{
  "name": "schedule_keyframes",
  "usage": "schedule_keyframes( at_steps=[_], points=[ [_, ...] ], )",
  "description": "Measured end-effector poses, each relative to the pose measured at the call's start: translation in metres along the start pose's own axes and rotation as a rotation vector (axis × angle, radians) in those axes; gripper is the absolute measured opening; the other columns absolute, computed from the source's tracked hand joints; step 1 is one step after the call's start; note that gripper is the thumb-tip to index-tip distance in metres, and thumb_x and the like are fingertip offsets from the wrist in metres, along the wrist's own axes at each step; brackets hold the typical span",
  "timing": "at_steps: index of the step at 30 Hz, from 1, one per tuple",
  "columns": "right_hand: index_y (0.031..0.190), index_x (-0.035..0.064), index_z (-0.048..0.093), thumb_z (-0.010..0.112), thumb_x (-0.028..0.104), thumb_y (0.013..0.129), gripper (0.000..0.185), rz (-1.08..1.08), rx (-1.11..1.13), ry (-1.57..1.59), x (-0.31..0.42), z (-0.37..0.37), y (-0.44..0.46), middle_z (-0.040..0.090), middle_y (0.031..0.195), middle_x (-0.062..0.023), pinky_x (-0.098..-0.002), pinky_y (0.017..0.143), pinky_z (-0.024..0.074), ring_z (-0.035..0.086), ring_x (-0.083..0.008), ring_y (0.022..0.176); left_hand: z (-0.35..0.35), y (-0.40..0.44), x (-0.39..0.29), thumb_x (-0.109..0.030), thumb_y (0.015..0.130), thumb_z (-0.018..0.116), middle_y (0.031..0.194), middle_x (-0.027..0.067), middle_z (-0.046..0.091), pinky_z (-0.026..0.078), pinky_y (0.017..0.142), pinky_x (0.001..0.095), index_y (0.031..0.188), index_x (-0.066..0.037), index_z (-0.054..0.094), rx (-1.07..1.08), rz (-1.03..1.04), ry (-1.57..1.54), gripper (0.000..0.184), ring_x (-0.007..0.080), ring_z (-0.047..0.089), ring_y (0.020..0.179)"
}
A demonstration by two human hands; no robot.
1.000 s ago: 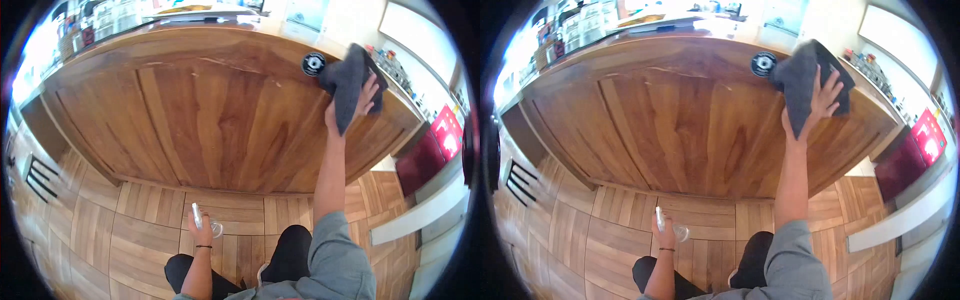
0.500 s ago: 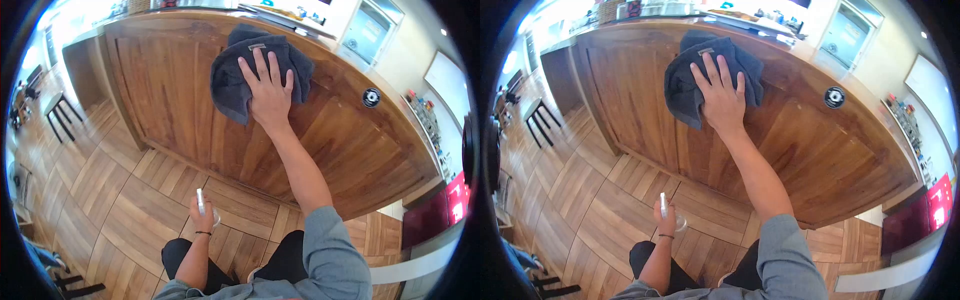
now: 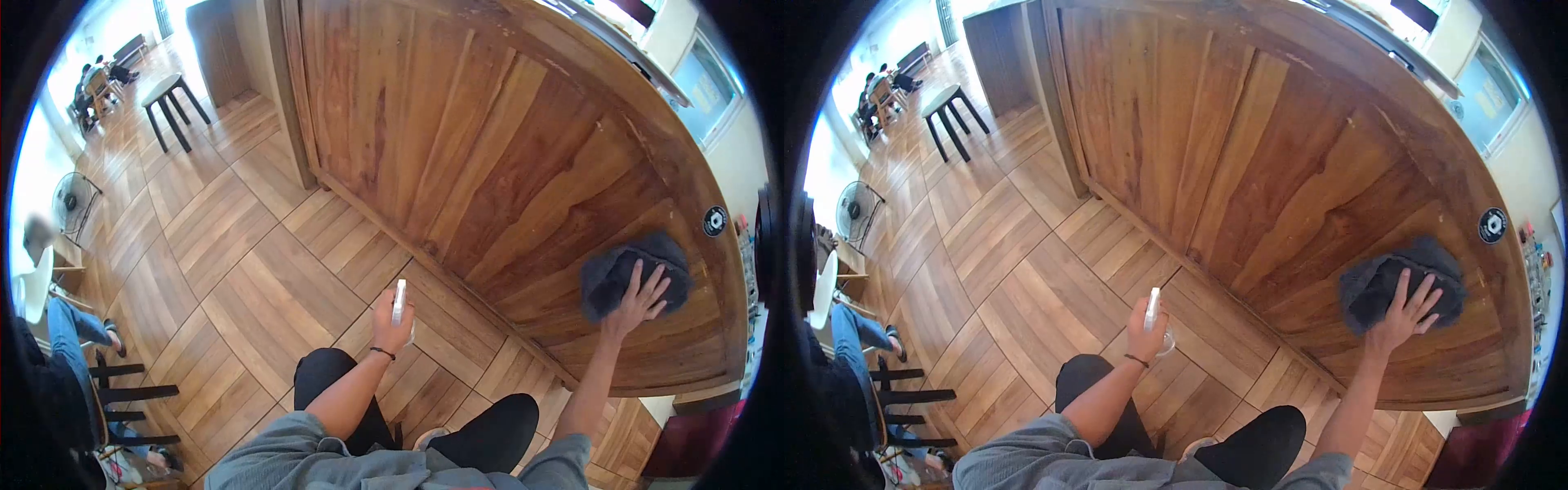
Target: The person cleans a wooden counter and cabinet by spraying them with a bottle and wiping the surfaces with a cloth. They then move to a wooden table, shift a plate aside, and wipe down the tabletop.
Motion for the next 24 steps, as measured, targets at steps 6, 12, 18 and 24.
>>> schedule_keyframes(
  at_steps=[6,12,18,24],
  points=[
    [0.149,0.0294,0.041,0.054,0.063,0.086,0.073,-0.069,-0.070,0.125,0.072,0.006,0.067,0.025,0.162,-0.0074,-0.0730,0.103,0.0161,0.020,-0.0384,0.148,0.000,0.005,-0.004,-0.009,0.084,0.063,0.082,0.0059,0.060,0.048,0.070,0.0322,0.099,-0.006,0.060,-0.001,-0.014,-0.001,0.016,0.0175,0.058,0.076],
    [0.146,0.0389,0.043,0.060,0.030,0.086,0.063,-0.247,0.137,0.104,0.207,-0.012,0.155,0.030,0.160,0.0040,-0.0651,0.105,0.0273,0.030,-0.0274,0.145,0.008,0.005,0.000,-0.008,0.085,0.061,0.086,0.0038,0.061,0.048,0.072,0.0302,0.103,-0.006,0.060,-0.008,-0.023,0.057,0.018,0.0140,0.059,0.079],
    [0.145,0.0403,0.044,0.055,0.006,0.082,0.073,-0.283,0.018,0.212,0.250,0.002,0.169,0.032,0.159,0.0087,-0.0618,0.106,0.0322,0.032,-0.0228,0.145,0.015,0.003,0.001,-0.008,0.084,0.060,0.089,0.0066,0.062,0.050,0.076,0.0335,0.105,-0.006,0.060,-0.031,0.056,0.110,0.022,0.0181,0.062,0.082],
    [0.146,0.0405,0.043,0.059,0.032,0.089,0.060,-0.105,0.218,0.057,0.183,-0.011,0.121,0.027,0.161,0.0065,-0.0725,0.105,0.0205,0.028,-0.0307,0.146,0.009,0.002,0.004,-0.008,0.083,0.063,0.088,0.0068,0.063,0.050,0.075,0.0326,0.105,-0.006,0.060,-0.031,-0.003,0.102,0.022,0.0171,0.062,0.082]
  ],
)
Point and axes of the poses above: each hand's wrist, its own y-axis towards the middle knuckle, its own z-axis out of the palm, x = y × z, the point moved 1 cm from there along y, towards the middle knuckle
